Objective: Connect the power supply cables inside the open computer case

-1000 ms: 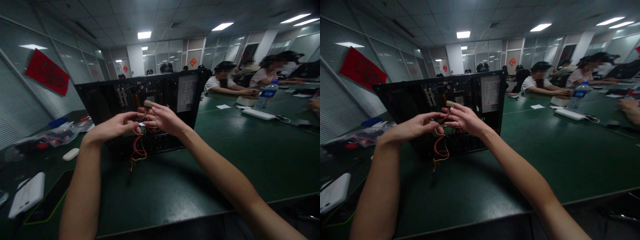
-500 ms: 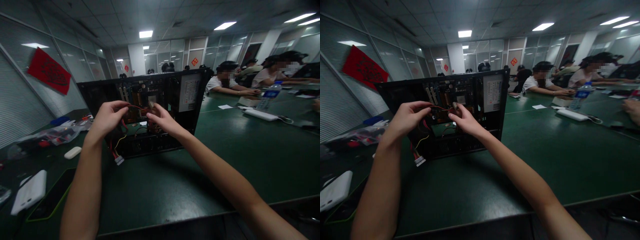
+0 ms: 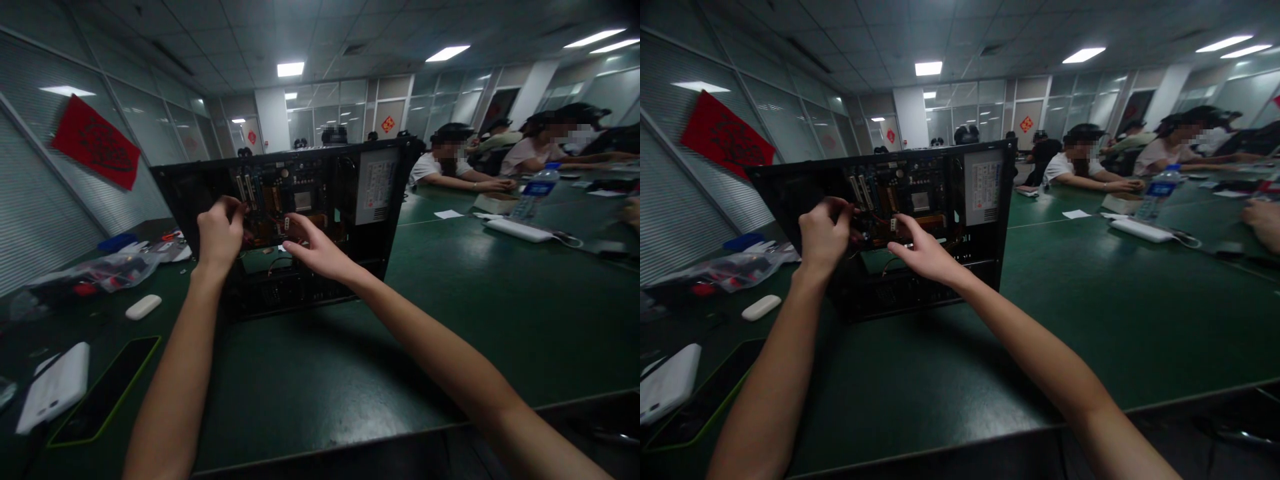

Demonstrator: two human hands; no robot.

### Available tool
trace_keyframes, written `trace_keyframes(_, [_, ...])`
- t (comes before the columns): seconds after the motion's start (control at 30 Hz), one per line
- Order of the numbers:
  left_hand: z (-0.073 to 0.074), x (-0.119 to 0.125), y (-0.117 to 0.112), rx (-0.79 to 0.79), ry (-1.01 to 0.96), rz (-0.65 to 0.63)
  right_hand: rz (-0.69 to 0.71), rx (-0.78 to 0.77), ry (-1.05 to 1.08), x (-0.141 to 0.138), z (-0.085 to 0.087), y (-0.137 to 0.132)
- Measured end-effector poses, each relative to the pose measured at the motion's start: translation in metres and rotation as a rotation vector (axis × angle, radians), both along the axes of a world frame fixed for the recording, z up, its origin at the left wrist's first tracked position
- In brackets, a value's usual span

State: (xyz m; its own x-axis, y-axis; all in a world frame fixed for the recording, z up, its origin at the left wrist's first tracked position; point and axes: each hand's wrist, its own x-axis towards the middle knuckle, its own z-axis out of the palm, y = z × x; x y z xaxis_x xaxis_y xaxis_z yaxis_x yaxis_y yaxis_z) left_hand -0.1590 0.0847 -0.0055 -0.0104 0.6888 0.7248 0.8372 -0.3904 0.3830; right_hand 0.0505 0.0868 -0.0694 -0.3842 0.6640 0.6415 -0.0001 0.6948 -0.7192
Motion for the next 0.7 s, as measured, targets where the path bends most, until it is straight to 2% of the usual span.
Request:
trace_keyframes(0.1, [0.003,0.003,-0.003,0.026,-0.015,-0.06,-0.017,0.053,-0.134,-0.001,-0.001,-0.008])
trace_keyframes(0.2, [0.008,0.001,-0.006,0.012,0.09,-0.053,0.006,0.084,-0.216,0.001,-0.003,-0.009])
trace_keyframes(0.27, [0.01,-0.004,-0.007,-0.136,0.201,-0.056,0.001,0.088,-0.255,0.003,-0.004,-0.007])
trace_keyframes(0.4, [0.007,-0.017,-0.01,-0.624,0.506,-0.137,-0.063,0.079,-0.266,0.012,-0.001,0.0])
trace_keyframes(0.47, [0.004,-0.02,-0.013,-0.812,0.609,-0.102,-0.106,0.099,-0.253,0.018,0.004,0.002])
trace_keyframes(0.5, [0.003,-0.02,-0.015,-0.855,0.636,-0.068,-0.12,0.109,-0.253,0.021,0.007,0.003])
trace_keyframes(0.6, [0.004,-0.014,-0.021,-0.813,0.644,-0.046,-0.131,0.116,-0.271,0.032,0.016,0.001])
trace_keyframes(0.7, [0.004,0.002,-0.026,-0.795,0.64,-0.189,-0.139,0.123,-0.325,0.04,0.022,-0.002])
